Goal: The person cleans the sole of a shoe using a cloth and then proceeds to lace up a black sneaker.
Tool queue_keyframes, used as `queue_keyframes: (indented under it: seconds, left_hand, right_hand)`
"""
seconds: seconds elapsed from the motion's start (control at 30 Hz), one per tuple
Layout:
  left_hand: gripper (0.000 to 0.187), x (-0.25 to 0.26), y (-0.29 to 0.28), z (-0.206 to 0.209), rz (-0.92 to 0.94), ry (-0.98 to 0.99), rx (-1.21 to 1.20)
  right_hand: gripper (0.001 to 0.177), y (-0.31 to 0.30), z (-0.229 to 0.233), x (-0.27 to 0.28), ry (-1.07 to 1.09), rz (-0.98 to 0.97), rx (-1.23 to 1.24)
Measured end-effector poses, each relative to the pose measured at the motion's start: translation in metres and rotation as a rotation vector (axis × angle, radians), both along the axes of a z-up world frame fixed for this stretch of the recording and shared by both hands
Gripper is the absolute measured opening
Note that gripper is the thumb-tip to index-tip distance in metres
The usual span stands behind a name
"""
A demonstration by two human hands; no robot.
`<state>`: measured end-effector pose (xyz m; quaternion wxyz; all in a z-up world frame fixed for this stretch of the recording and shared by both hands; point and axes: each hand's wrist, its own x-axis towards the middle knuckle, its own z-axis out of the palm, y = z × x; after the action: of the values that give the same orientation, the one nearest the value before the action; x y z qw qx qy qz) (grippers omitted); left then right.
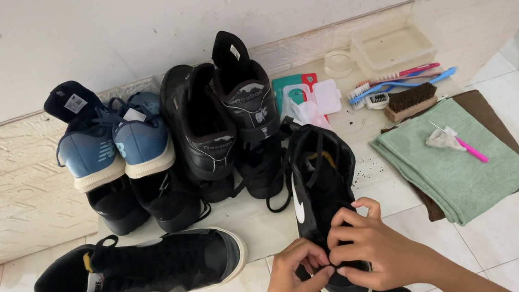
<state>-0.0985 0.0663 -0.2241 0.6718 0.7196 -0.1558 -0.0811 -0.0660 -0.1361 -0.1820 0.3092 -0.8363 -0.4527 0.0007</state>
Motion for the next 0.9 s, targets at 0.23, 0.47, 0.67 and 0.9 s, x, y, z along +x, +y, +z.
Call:
queue_keyframes:
  seconds: [0.23,0.47,0.67,0.9]
  left_hand:
    - [0.011,0.006,0.008,-0.005,-0.091,0.234,-0.127]
    - [0.010,-0.001,0.003,0.002,-0.006,0.104,-0.025]
    - [0.034,-0.012,-0.018,-0.015,0.177,-0.370,0.215]
    - [0.024,-0.004,-0.035,-0.029,0.402,-0.619,0.462]
  right_hand:
    - [0.009,-0.003,0.002,0.007,0.021,0.081,-0.001]
    - [0.012,-0.003,-0.002,-0.001,-0.209,-0.062,-0.064]
    - [0.010,-0.018,-0.008,-0.021,-0.593,-0.334,-0.181]
    - [0.012,-0.027,-0.033,-0.043,-0.055,-0.266,0.083]
